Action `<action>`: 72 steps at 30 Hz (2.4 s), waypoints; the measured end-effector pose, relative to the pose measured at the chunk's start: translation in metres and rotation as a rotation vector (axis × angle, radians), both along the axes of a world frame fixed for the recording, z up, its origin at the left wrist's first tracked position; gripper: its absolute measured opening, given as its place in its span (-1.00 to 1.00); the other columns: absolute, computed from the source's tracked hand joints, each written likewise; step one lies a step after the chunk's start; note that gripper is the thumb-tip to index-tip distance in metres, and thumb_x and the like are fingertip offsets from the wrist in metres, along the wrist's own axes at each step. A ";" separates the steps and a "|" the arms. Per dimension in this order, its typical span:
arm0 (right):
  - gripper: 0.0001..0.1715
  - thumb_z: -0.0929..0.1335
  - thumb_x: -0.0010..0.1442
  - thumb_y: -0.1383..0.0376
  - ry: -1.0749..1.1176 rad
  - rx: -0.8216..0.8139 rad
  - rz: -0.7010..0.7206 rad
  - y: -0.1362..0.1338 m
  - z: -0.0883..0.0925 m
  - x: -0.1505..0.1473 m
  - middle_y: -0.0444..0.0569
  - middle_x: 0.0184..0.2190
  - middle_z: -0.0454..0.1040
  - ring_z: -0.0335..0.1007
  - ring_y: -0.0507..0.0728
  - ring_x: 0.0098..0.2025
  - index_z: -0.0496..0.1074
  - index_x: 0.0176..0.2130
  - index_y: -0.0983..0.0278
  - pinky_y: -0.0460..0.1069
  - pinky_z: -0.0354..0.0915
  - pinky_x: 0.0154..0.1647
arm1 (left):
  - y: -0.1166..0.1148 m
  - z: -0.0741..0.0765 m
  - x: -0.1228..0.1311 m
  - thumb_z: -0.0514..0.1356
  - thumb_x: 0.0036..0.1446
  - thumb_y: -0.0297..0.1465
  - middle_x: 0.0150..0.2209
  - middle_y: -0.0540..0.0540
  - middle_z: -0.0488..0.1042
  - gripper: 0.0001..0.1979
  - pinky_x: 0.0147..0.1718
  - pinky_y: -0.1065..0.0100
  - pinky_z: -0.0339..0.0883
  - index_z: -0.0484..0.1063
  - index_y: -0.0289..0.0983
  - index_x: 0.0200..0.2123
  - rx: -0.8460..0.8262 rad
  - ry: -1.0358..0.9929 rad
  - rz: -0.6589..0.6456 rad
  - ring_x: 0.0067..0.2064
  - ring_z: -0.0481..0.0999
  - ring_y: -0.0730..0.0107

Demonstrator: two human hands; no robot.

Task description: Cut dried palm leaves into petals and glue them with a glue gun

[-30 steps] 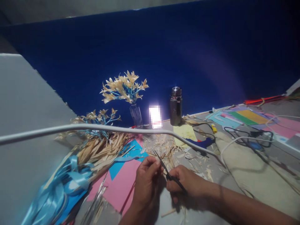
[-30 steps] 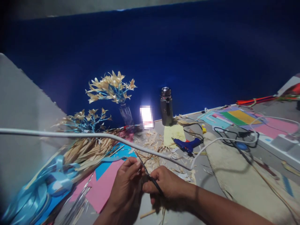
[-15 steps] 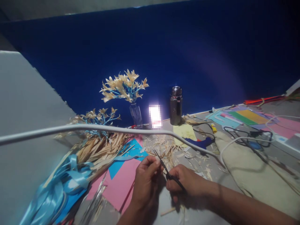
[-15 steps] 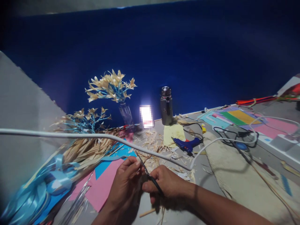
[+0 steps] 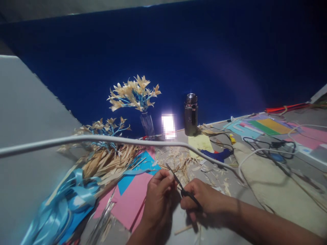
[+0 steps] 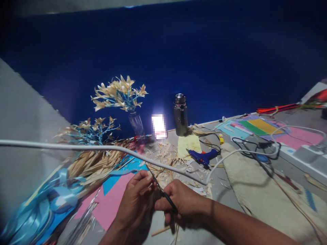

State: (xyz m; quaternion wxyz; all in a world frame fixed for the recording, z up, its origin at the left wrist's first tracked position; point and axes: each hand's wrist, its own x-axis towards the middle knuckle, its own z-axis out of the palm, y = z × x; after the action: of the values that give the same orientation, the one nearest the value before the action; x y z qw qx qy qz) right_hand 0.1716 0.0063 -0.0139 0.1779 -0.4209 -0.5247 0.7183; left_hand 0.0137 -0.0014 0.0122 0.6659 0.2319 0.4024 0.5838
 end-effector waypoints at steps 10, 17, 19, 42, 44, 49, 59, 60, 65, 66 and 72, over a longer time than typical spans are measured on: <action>-0.70 0.37 0.06 0.28 -0.016 0.042 0.063 -0.002 0.011 0.003 -0.15 -0.73 0.38 0.06 -0.10 -0.76 0.44 -0.64 0.33 -0.17 -0.06 -0.78 | -0.001 0.015 0.000 0.40 -0.26 -0.46 -0.62 0.02 0.42 -0.76 -0.53 0.49 0.21 0.37 -0.27 -0.56 -0.007 0.032 -0.042 -0.56 0.35 0.51; -0.65 0.39 0.05 0.27 -0.002 0.012 0.042 -0.003 0.010 0.001 -0.20 -0.80 0.29 0.00 -0.11 -0.80 0.40 -0.69 0.31 -0.19 -0.12 -0.82 | -0.001 0.012 -0.001 0.39 -0.23 -0.46 -0.63 0.05 0.39 -0.77 -0.54 0.49 0.16 0.35 -0.26 -0.57 0.002 0.021 -0.064 -0.58 0.30 0.54; -0.65 0.38 0.04 0.29 -0.014 0.006 0.046 -0.003 0.013 0.001 -0.20 -0.81 0.28 0.01 -0.11 -0.80 0.38 -0.71 0.30 -0.19 -0.11 -0.82 | 0.000 0.011 -0.001 0.39 -0.23 -0.47 -0.64 0.05 0.38 -0.77 -0.55 0.50 0.15 0.35 -0.26 -0.57 0.002 0.014 -0.062 -0.59 0.30 0.55; -0.65 0.55 -0.08 0.23 0.374 -0.059 -0.387 0.001 0.007 -0.003 -0.23 -0.63 0.37 0.26 -0.04 -0.63 0.36 -0.39 0.28 -0.16 0.18 -0.61 | 0.000 0.005 0.000 0.36 -0.23 -0.49 -0.58 -0.03 0.45 -0.84 -0.53 0.45 0.20 0.42 -0.27 -0.54 -0.023 0.078 -0.144 -0.55 0.35 0.46; -0.61 0.55 -0.06 0.24 0.389 -0.053 -0.478 0.003 0.009 -0.001 -0.29 -0.64 0.33 0.19 -0.05 -0.66 0.36 -0.29 0.25 -0.15 0.16 -0.62 | -0.001 0.000 0.001 0.33 -0.22 -0.51 -0.64 0.01 0.39 -0.86 -0.55 0.44 0.19 0.41 -0.26 -0.54 -0.039 0.085 -0.198 -0.58 0.32 0.46; -0.60 0.58 -0.11 0.32 0.418 0.016 -0.429 0.001 0.016 0.005 -0.21 -0.53 0.44 0.36 -0.01 -0.56 0.39 -0.29 0.29 -0.12 0.28 -0.53 | -0.009 -0.010 0.003 0.27 -0.14 -0.54 -0.64 0.05 0.33 -0.87 -0.55 0.45 0.14 0.37 -0.25 -0.54 -0.053 0.092 -0.355 -0.57 0.27 0.51; -0.63 0.56 -0.17 0.33 0.633 -0.053 -0.536 0.006 0.011 -0.002 -0.20 -0.56 0.38 0.29 0.00 -0.55 0.38 -0.38 0.30 -0.09 0.24 -0.51 | -0.003 0.002 0.002 0.31 -0.23 -0.48 -0.59 -0.03 0.42 -0.87 -0.51 0.38 0.27 0.45 -0.27 -0.50 -0.058 0.049 -0.395 -0.53 0.37 0.41; -0.64 0.56 -0.17 0.34 0.648 -0.048 -0.551 0.008 0.008 -0.003 -0.20 -0.56 0.37 0.28 -0.01 -0.54 0.38 -0.39 0.30 -0.10 0.23 -0.50 | -0.003 0.001 0.002 0.35 -0.22 -0.46 -0.57 -0.03 0.44 -0.85 -0.50 0.40 0.28 0.46 -0.28 -0.48 -0.058 0.055 -0.381 -0.51 0.39 0.42; -0.68 0.54 -0.14 0.34 0.586 -0.040 -0.560 0.008 0.005 -0.004 -0.22 -0.60 0.32 0.18 -0.03 -0.56 0.39 -0.39 0.30 -0.11 0.09 -0.53 | -0.003 -0.007 0.006 0.47 -0.15 -0.36 -0.65 0.08 0.36 -0.72 -0.55 0.48 0.18 0.42 -0.27 -0.47 -0.041 0.061 -0.323 -0.59 0.32 0.53; -0.67 0.54 -0.15 0.32 0.560 -0.031 -0.565 0.007 0.007 -0.005 -0.23 -0.61 0.31 0.17 -0.03 -0.57 0.39 -0.39 0.30 -0.11 0.08 -0.54 | -0.003 -0.009 0.007 0.48 -0.16 -0.35 -0.68 0.10 0.32 -0.71 -0.56 0.47 0.17 0.41 -0.26 -0.48 -0.040 0.061 -0.312 -0.62 0.30 0.53; -0.71 0.50 -0.11 0.26 0.386 -0.030 -0.586 0.005 0.022 -0.003 -0.29 -0.66 0.23 0.06 -0.06 -0.65 0.36 -0.40 0.25 -0.12 -0.02 -0.62 | 0.008 0.002 -0.011 0.47 -0.16 -0.23 -0.68 0.09 0.33 -0.65 -0.60 0.47 0.06 0.38 -0.25 -0.51 -0.082 0.319 -0.275 -0.64 0.25 0.53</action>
State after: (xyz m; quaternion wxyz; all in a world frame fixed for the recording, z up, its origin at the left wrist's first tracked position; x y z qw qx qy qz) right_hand 0.1685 0.0113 0.0084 0.4660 -0.4127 -0.3276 0.7108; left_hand 0.0024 0.0064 0.0145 0.6759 0.3468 0.4909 0.4265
